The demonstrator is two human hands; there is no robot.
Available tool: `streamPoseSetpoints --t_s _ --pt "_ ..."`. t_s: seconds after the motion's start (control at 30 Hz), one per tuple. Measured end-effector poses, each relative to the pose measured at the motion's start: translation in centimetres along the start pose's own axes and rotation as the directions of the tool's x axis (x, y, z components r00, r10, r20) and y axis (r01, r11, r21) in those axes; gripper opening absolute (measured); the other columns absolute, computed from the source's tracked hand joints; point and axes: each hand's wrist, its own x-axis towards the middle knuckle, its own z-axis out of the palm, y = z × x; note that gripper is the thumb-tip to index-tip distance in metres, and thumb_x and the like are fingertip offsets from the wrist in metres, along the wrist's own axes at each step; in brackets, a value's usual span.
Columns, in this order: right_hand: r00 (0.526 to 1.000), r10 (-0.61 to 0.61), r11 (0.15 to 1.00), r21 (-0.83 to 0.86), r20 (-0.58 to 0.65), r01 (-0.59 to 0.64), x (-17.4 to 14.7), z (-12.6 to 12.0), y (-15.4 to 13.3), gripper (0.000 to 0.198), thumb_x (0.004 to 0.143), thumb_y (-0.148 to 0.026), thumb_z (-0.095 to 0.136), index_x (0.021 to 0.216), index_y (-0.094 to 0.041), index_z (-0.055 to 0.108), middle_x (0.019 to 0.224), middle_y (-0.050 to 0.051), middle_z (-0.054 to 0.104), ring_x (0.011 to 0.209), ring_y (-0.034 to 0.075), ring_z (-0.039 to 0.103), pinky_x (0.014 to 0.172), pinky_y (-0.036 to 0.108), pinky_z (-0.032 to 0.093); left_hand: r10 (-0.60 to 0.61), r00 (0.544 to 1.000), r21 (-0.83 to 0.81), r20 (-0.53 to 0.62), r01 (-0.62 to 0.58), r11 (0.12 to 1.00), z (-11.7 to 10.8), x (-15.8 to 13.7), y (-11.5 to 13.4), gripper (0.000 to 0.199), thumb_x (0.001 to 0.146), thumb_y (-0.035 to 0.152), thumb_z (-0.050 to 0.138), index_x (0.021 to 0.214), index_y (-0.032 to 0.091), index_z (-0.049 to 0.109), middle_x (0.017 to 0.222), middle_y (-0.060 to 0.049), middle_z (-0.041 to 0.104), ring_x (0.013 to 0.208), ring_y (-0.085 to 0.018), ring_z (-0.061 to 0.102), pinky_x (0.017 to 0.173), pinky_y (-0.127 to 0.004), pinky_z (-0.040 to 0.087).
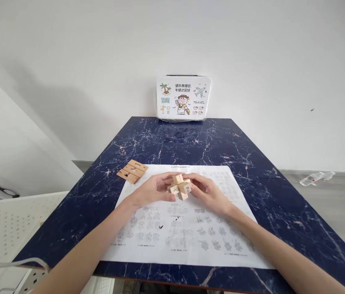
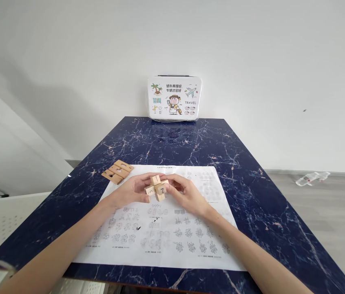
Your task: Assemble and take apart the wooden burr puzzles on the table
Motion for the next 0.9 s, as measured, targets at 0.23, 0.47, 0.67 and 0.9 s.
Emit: streamPoseSetpoints --t_s 0.23,0.47,0.67,0.9 --pt "0.994 0.074 0.997 0.023 -0.083 -0.072 0.1 0.1 0.4 0.033 0.099 -0.049 0.062 0.119 -0.024 0.068 0.067 -0.003 0.055 0.057 0.015 0.051 0.057 0.032 0.044 0.061 0.992 0.098 -0.108 -0.051 0.994 -0.1 0.3 -0.2 0.058 0.085 0.043 0.082 0.138 0.024 0.066 0.137 -0.013 0.071 0.126 -0.031 0.067 0.108 -0.05 0.051" --pt "0.987 0.074 0.992 -0.09 -0.143 -0.087 -0.3 0.8 0.0 0.024 0.1 -0.045 0.061 0.111 -0.023 0.064 0.077 0.001 0.068 0.066 0.017 0.062 0.062 0.033 0.048 0.122 0.97 0.426 -0.212 -0.021 0.904 1.4 0.1 0.5 0.063 0.078 0.036 0.087 0.136 0.027 0.065 0.138 -0.01 0.069 0.126 -0.032 0.066 0.108 -0.051 0.051" --pt "0.999 0.008 0.978 -0.209 -0.038 -0.016 -0.2 0.7 -0.2 0.021 0.103 -0.034 0.053 0.117 -0.024 0.064 0.096 0.007 0.074 0.081 0.021 0.067 0.068 0.036 0.054 0.18 0.947 0.599 -0.266 0.016 0.8 1.9 -0.1 0.6 0.059 0.08 0.04 0.083 0.134 0.027 0.064 0.13 -0.007 0.073 0.119 -0.031 0.068 0.102 -0.047 0.054" --pt "0.988 -0.112 0.942 -0.327 -0.105 0.072 -0.4 0.9 -0.5 0.021 0.101 -0.033 0.054 0.116 -0.025 0.067 0.099 0.006 0.074 0.079 0.021 0.065 0.068 0.037 0.051 0.238 0.933 0.651 -0.27 -0.006 0.759 2.0 -0.1 0.4 0.05 0.077 0.04 0.083 0.122 0.024 0.068 0.119 -0.006 0.077 0.11 -0.029 0.071 0.095 -0.043 0.056"
